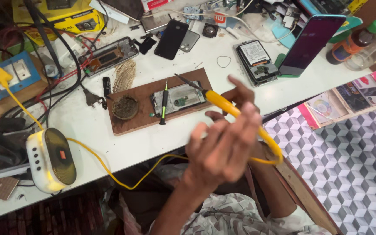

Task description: The person uses a soldering iron and tweezers to work on a small circuit board placed on a wooden board. They repeatedly apply heat to specific points on the board while manipulating components with tweezers.

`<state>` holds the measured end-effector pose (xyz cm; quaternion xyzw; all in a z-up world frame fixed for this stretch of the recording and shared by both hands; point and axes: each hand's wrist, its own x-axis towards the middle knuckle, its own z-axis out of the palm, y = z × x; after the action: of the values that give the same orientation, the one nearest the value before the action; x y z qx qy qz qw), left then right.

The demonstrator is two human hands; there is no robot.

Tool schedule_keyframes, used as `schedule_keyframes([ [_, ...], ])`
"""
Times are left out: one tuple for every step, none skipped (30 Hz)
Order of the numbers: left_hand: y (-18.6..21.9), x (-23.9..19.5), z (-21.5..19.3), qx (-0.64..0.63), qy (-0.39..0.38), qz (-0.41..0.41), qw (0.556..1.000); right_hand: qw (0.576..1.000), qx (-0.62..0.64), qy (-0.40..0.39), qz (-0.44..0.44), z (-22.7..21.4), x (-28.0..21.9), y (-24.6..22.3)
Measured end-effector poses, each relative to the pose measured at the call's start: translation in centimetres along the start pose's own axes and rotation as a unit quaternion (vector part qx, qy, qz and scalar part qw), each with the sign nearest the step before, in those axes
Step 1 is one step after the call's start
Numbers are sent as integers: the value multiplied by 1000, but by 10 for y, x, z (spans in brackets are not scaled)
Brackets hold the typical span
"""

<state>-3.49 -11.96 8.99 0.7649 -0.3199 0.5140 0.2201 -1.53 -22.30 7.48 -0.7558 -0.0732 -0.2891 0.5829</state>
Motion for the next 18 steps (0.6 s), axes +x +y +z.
schedule_keyframes([
  [6,-5,-3,7,-11,22,1000,994,75,17,83,1,-9,-4],
  [12,-9,-6,15,-22,44,999,974,149,33,165,0,-18,-6],
  [16,-11,-7,40,-12,61,997,995,61,5,76,-3,-24,-7],
  [20,-13,-8,64,-2,78,995,999,-29,-22,-14,-13,-29,-8],
  [23,-14,-8,91,5,95,991,987,-116,-50,-102,-20,-34,-6],
  [26,-16,-6,89,4,94,992,988,-128,-18,-88,-24,-38,-3],
  [27,-19,-6,94,-2,93,991,988,-132,10,-73,-23,-41,2],
  [27,-22,-6,99,-8,93,991,988,-137,37,-58,-21,-45,7],
  [27,-26,-5,103,-11,90,991,987,-144,64,-43,-18,-45,14],
  [25,-31,-4,107,-14,88,990,984,-151,91,-29,-15,-44,21],
  [27,-35,-2,104,-14,84,991,979,-165,120,-13,-17,-45,28],
  [27,-41,-4,141,-29,43,989,986,-86,132,-49,-15,-37,40],
  [24,-48,-8,175,-43,2,984,986,-8,145,-84,-11,-26,54],
  [20,-54,-10,209,-58,-40,975,978,71,156,-118,-10,-23,64],
  [13,-59,-11,237,-78,-95,964,978,83,152,-116,-10,-22,71],
  [7,-63,-13,265,-98,-151,948,978,95,148,-114,-10,-22,77],
  [1,-66,-15,291,-107,-192,931,978,107,143,-110,-11,-24,81],
  [-8,-68,-16,316,-115,-232,913,979,111,133,-106,-11,-24,85],
])
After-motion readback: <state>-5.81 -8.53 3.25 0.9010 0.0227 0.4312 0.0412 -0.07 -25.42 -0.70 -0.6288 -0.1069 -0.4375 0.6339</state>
